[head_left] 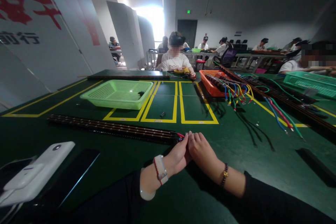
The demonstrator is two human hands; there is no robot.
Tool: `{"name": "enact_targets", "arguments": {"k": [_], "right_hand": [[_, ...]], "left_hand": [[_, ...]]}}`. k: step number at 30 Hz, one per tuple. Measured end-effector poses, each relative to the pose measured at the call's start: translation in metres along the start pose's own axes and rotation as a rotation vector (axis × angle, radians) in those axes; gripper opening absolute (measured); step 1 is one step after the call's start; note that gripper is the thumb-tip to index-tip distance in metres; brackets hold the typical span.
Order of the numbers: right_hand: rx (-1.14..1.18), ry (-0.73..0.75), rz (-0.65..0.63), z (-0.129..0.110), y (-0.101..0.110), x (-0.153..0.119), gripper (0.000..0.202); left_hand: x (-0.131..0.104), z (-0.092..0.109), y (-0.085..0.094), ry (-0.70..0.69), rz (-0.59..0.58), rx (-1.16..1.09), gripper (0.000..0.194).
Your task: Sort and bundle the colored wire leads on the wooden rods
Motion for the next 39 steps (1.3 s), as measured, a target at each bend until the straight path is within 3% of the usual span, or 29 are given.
{"name": "enact_targets", "arguments": {"k": [4,13,18,22,24,39], "right_hand": [[0.038,0.038,0.019,0.003,0.001,-0.002,0.043],[0.224,0.151,-0.106,0.032,0.007,0.003,0.032],[0.297,0.1,-0.322,0.058,0.004,0.002,0.033],[0.314,0.156,-0.519,0.056,-0.005,-0.003,0.021],[0.293,0.183,-0.568,0.052,-0.007,-0.003,0.025],[0.246,0.233,-0.495,0.047,-0.013,-0.004,0.022]], "left_hand": [[0.003,-0.001,0.0,-0.008,-0.004,-0.053,0.026],[0.006,-0.001,0.002,-0.023,0.043,-0.011,0.023],[0.008,-0.002,-0.001,-0.017,-0.035,0.071,0.034],[0.008,-0.003,0.0,-0.006,-0.066,0.108,0.038],[0.009,-0.004,0.0,-0.002,-0.071,0.107,0.038],[0.005,-0.004,-0.005,-0.003,-0.078,0.112,0.049]]}}
Point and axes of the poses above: each hand's wrist, its own x-axis towards the middle knuckle, its own y-axis out of the back of the hand, z = x × y, the point moved 7 cm from there along x, towards the middle knuckle, and after that the axes turned 9 degrees about -x, right-handed, at the moved point
